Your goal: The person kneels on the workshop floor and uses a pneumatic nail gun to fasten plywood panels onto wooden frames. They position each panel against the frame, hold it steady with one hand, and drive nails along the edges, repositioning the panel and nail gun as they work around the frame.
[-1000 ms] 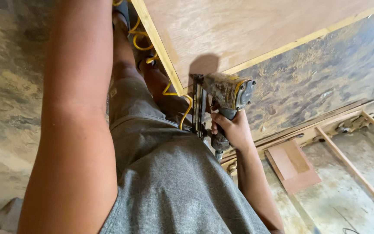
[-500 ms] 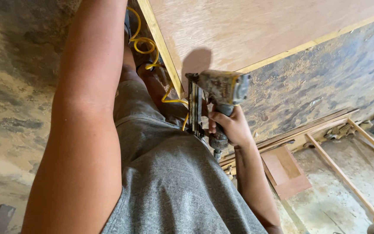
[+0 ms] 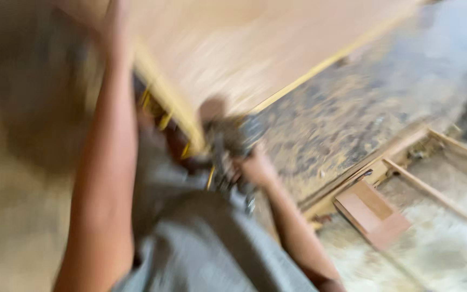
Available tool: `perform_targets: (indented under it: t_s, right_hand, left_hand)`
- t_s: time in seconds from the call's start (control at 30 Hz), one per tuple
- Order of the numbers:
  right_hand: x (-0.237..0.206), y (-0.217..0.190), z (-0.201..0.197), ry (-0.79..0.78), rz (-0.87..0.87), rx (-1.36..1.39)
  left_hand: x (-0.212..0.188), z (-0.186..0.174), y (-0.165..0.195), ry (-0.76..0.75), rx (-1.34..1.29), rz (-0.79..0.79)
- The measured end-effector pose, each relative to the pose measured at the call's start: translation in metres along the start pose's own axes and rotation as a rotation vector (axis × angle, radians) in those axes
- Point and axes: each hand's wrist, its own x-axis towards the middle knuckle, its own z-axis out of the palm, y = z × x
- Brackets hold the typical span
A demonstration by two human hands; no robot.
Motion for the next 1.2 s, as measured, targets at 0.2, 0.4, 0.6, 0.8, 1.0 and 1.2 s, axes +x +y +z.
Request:
perform_targets:
  t_s: [0.2,0.4,0.6,0.8,1.0,1.2]
  right_hand:
    - [-0.016,-0.025,-0.008,-0.064,0.041,0.263]
    - [-0.012,-0.043,-0.021,-0.188,0.48,0.35]
    - [0.046,-0.07,-0.014,-0.127,0.322,0.675]
    - [0.172,-0.168,-0.013,-0.294,0.119,0.756]
    - [0.254,-0.27,0.027,-0.462,0.225,0.757]
    - [0.277,-0.33,0.055,-0.504,0.227,0.689]
  left_hand:
    - [-0.044,0.011,-0.009,-0.132,-0.024,-0.266]
    - [-0.027,0.021,-0.012,-0.252,-0.023,-0.344]
    - [-0.004,0.011,-0.012,-0.137,-0.168,-0.162]
    - [0.001,0.0,0.014,-0.209,-0.074,-0.079]
    - [0.01,-0.019,0.009,-0.155,0.277,-0.155]
    - [0.019,-0.024,0.004,-0.173,0.177,-0.098]
